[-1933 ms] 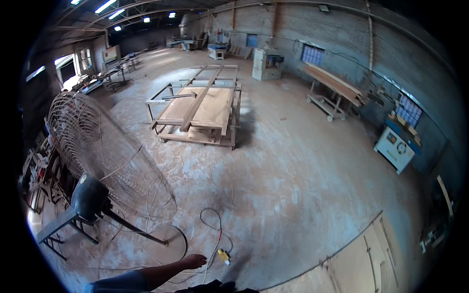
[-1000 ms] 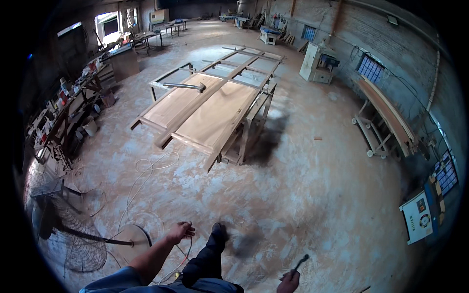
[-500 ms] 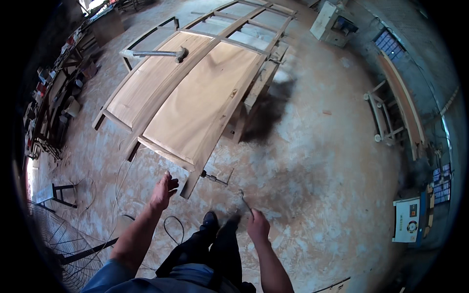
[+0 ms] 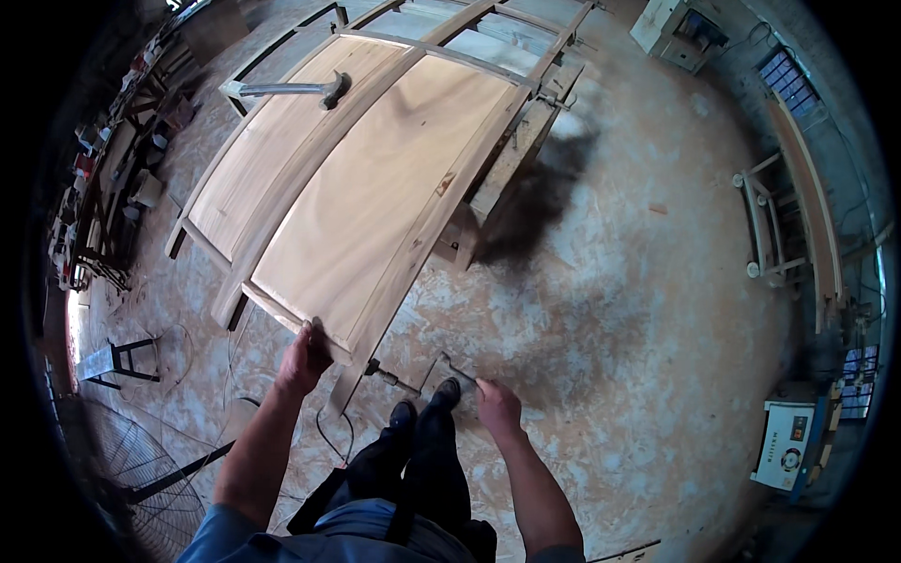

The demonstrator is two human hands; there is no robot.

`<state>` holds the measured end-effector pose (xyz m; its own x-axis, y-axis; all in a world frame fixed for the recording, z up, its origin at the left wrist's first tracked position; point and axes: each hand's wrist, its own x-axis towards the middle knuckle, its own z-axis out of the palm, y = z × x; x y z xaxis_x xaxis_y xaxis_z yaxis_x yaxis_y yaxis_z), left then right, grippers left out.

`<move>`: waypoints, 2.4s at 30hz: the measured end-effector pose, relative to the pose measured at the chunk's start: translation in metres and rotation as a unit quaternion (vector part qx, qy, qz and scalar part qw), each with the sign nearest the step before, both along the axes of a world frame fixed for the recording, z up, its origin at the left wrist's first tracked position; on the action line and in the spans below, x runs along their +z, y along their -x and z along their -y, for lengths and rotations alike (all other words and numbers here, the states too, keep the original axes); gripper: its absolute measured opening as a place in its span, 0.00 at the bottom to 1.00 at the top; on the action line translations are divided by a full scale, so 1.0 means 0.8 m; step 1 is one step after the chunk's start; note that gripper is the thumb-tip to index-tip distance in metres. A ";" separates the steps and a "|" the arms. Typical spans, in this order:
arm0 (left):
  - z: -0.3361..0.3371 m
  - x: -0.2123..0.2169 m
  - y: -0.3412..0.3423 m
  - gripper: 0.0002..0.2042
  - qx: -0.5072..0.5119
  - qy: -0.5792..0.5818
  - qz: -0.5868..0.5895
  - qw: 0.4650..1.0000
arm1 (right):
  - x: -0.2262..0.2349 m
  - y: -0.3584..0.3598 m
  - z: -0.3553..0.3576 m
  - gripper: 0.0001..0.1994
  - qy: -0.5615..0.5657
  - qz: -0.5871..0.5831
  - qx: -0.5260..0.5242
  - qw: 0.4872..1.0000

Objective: The person assembles a wooden frame structure by hand, using a hammer and metal clamps to secure joints. They repeatedly position and tighten clamps, hammer nails, and adjust the frame's alignment within a workshop environment.

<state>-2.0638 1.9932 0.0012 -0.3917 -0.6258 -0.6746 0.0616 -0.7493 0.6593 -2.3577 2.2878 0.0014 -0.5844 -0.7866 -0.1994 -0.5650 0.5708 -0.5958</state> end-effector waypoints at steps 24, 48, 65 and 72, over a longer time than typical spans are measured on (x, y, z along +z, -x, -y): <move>-0.001 0.042 0.058 0.15 0.156 -0.032 -0.024 0.987 | -0.118 -0.182 -0.022 0.11 0.022 0.361 -0.160 0.919; 0.017 0.011 0.068 0.25 0.219 0.125 0.135 0.958 | 0.025 -0.219 0.006 0.17 -0.090 0.564 -0.339 0.747; 0.023 0.003 0.053 0.21 0.240 0.093 0.068 0.964 | 0.148 -0.168 0.042 0.15 -0.166 0.648 -0.319 0.671; 0.015 0.016 0.079 0.27 0.191 0.128 -0.014 0.973 | 0.016 -0.123 0.002 0.14 -0.095 0.590 -0.355 0.719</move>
